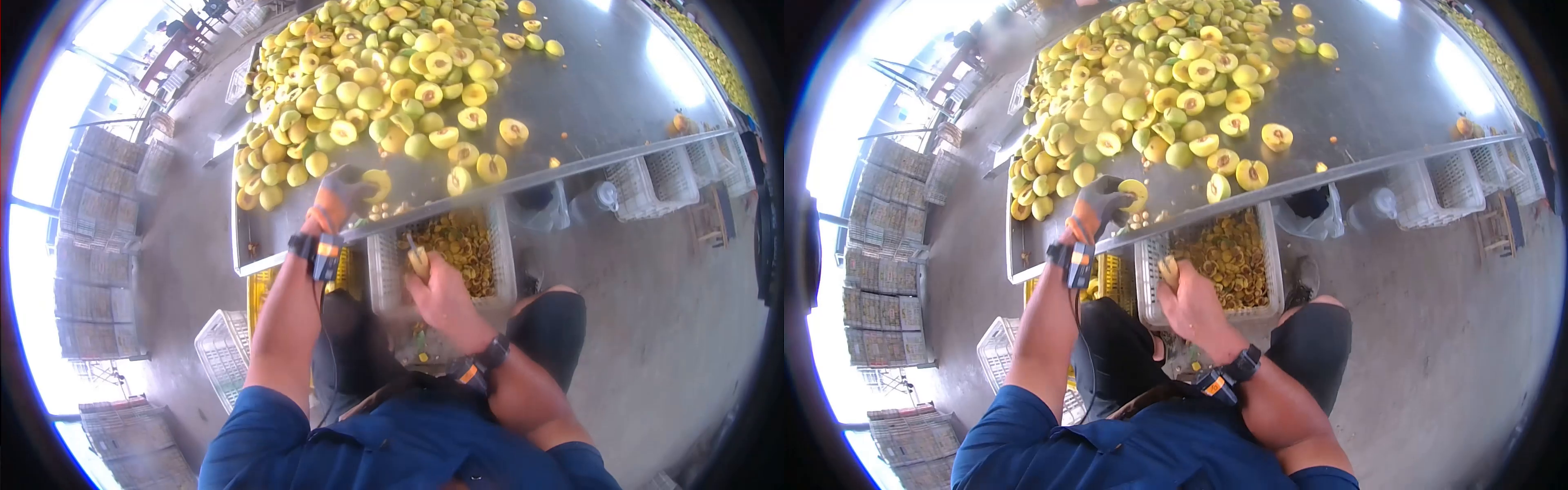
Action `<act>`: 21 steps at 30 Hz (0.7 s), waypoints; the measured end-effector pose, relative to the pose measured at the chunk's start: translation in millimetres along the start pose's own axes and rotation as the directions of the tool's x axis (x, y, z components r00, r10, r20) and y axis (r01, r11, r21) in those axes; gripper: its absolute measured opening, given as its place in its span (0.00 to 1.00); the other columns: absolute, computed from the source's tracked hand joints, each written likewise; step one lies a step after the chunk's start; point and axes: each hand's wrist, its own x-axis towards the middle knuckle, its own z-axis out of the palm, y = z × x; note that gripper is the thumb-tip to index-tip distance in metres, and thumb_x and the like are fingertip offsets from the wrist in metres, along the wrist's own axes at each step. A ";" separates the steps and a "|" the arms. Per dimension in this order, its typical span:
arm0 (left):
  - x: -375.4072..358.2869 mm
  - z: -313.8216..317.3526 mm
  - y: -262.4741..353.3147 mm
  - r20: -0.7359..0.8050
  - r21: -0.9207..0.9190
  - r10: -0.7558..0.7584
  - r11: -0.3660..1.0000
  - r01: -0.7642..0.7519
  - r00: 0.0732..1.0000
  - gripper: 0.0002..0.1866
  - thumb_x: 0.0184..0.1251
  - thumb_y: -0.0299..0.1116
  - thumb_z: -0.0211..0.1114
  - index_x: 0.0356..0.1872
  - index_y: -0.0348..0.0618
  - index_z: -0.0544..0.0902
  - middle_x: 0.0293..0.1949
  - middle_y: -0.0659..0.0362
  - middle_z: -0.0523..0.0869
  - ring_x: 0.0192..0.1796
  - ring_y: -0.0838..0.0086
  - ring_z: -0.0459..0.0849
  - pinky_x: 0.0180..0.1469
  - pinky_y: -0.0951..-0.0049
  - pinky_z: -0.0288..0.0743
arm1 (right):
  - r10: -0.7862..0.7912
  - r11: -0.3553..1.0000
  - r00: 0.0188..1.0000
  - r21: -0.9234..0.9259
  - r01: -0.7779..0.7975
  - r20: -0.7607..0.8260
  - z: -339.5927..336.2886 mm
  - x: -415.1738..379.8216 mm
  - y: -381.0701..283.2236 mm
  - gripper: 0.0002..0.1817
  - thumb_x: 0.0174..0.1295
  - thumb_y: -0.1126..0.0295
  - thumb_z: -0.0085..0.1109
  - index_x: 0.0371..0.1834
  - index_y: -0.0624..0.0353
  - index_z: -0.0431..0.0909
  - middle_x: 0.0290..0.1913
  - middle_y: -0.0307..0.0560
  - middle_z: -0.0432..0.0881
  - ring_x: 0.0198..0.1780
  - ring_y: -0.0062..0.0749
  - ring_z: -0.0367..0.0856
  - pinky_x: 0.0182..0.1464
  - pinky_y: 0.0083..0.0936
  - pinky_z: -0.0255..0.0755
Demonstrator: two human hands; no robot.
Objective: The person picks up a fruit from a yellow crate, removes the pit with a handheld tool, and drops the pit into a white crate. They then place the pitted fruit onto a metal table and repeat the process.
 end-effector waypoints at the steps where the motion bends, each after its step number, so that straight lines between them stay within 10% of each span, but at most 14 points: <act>1: -27.6 8.8 12.4 -0.003 -0.040 -0.018 0.999 0.018 1.000 0.20 0.66 0.30 0.77 0.56 0.32 0.87 0.44 0.52 0.93 0.39 0.69 0.92 0.38 0.69 0.88 | -0.023 1.000 1.000 -0.020 0.022 -0.017 -3.2 -0.3 -5.5 0.15 0.71 0.67 0.62 0.50 0.70 0.77 0.39 0.74 0.86 0.46 0.74 0.86 0.48 0.53 0.79; 7: -124.1 78.3 12.3 -0.116 -0.278 0.000 0.960 -0.032 0.993 0.17 0.67 0.23 0.77 0.55 0.32 0.86 0.43 0.53 0.93 0.38 0.72 0.92 0.37 0.72 0.86 | -0.065 0.985 0.997 -0.161 0.056 -0.050 -13.3 -6.4 2.1 0.15 0.73 0.66 0.62 0.51 0.68 0.75 0.39 0.72 0.86 0.46 0.75 0.84 0.47 0.55 0.76; 21: -167.6 119.7 3.1 -0.423 -0.049 0.112 0.988 -0.146 0.899 0.13 0.66 0.28 0.78 0.47 0.32 0.88 0.40 0.52 0.93 0.40 0.73 0.88 0.45 0.69 0.83 | -0.132 0.971 0.990 -0.192 0.140 0.052 -10.1 -29.3 12.3 0.14 0.70 0.69 0.56 0.50 0.72 0.72 0.37 0.80 0.84 0.44 0.78 0.84 0.49 0.64 0.75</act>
